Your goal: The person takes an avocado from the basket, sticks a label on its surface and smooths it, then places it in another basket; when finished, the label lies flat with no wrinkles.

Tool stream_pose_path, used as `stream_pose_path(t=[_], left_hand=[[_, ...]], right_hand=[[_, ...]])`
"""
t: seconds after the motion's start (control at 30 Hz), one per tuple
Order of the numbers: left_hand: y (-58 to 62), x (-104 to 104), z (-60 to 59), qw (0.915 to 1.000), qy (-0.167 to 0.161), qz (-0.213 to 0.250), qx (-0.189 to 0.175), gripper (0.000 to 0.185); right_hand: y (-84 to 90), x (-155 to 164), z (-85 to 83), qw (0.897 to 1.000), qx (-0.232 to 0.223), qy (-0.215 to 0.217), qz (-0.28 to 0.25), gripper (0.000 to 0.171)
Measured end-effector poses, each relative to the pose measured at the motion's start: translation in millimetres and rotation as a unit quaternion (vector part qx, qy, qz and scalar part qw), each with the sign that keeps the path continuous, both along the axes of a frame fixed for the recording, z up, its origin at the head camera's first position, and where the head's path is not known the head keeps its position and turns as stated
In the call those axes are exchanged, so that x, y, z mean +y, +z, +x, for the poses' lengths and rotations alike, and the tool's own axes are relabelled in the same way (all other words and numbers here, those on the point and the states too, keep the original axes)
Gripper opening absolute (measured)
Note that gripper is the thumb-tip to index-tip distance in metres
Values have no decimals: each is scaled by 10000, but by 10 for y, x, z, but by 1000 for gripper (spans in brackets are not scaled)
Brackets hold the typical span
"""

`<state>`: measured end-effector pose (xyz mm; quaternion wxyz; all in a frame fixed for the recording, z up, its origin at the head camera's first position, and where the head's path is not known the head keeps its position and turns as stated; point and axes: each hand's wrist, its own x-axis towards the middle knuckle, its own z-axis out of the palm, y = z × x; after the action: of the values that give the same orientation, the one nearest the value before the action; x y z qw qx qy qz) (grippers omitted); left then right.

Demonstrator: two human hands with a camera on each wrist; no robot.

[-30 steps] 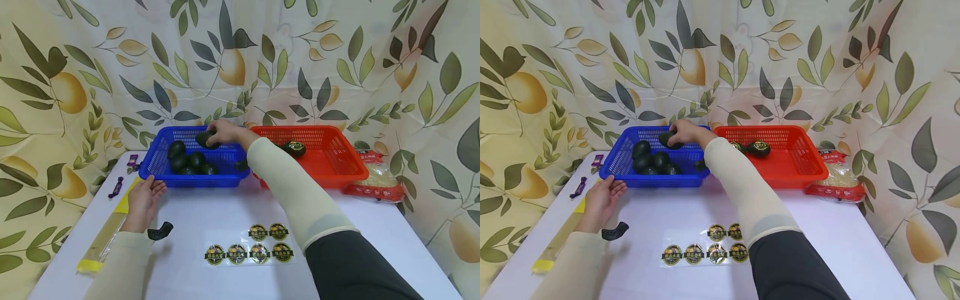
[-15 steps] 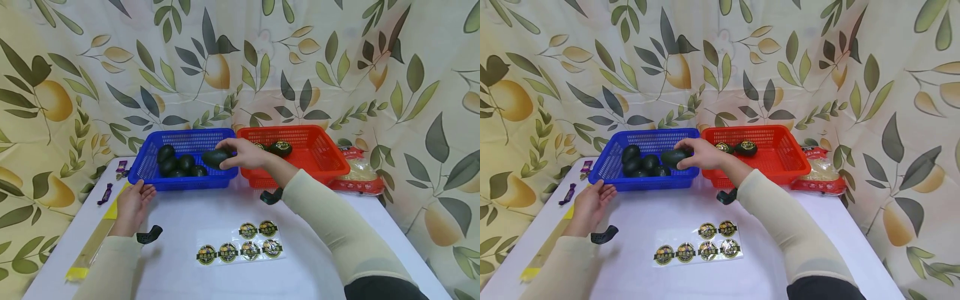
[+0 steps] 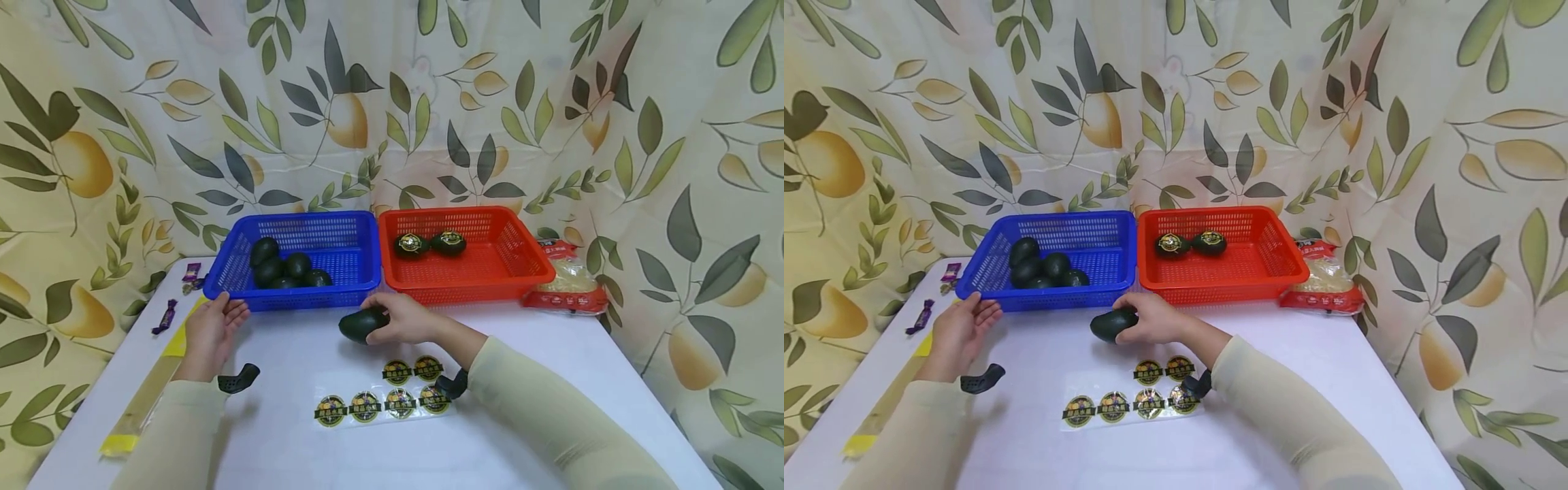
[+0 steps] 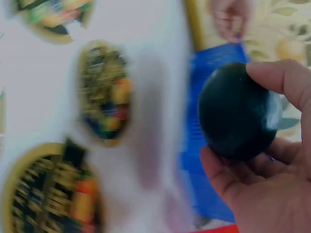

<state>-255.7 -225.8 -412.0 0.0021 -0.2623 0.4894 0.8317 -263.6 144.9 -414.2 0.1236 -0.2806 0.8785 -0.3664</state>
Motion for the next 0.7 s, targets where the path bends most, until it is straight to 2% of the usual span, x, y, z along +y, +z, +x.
stream_pose_path(t=[0.17, 0.33, 0.5, 0.7], left_hand=[[-11, -11, -1, 9999, -22, -138, 11, 17], [-36, 20, -5, 9998, -22, -190, -65, 19], [-29, 26, 6, 9997, -71, -210, -104, 21], [-15, 10, -4, 9992, -53, -379, -83, 22]], right_hand=[[-245, -129, -109, 9989, 294, -337, 134, 58], [-379, -173, -165, 9963, 255, -796, 173, 63], [-424, -189, -153, 9908, 219, -1334, 38, 64], [-382, -209, -140, 9894, 277, -1426, -42, 59]])
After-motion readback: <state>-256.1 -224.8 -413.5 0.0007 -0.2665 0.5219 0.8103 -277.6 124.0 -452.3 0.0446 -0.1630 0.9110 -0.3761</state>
